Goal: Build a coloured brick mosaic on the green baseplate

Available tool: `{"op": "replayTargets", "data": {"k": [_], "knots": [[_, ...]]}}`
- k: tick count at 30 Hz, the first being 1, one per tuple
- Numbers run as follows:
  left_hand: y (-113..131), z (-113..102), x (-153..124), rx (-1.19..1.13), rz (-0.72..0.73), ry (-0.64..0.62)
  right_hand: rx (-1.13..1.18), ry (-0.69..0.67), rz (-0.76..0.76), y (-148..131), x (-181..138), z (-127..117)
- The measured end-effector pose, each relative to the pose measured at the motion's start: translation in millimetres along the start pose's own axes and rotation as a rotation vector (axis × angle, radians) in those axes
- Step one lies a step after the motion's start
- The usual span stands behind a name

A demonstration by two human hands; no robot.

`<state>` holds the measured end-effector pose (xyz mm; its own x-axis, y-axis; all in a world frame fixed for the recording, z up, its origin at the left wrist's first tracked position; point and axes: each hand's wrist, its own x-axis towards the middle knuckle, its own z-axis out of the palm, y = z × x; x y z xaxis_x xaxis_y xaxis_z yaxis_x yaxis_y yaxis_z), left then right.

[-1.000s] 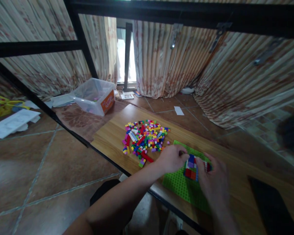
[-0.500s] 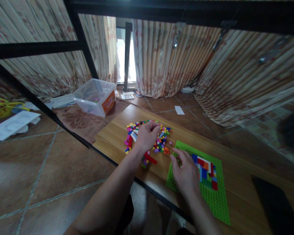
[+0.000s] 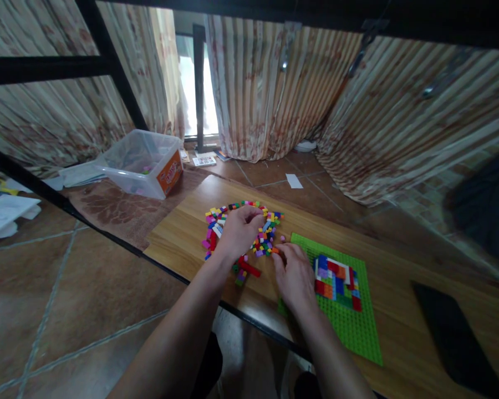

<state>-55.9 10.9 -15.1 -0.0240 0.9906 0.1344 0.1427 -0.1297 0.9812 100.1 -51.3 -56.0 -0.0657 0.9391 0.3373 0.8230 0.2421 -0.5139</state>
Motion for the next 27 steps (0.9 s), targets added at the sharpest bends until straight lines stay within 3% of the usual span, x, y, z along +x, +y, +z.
{"op": "replayTargets", "data": {"k": [8,14,21,24,27], "knots": [[5.7,4.2,-2.1,0.007,-0.024,-0.04,0.171,0.004,0.046,-12.2,-0.4,-13.1],[13.1,15.5,-9.0,-0.006,-0.014,-0.136,0.292,0.075,0.089,-9.2,-10.8,-32.3],[9.0,45.1,-24.4,0.108,0.074,-0.328,0.589,0.183,0.412,20.5,-23.2,-71.2],[8.6,57.0,-31.2,0.163,0.093,-0.388,0.665,0.264,0.508,39.8,-23.3,-88.4],[9.3,65.5,-35.1,0.202,0.095,-0.42,0.687,0.252,0.577,57.4,-24.2,-100.2]]}}
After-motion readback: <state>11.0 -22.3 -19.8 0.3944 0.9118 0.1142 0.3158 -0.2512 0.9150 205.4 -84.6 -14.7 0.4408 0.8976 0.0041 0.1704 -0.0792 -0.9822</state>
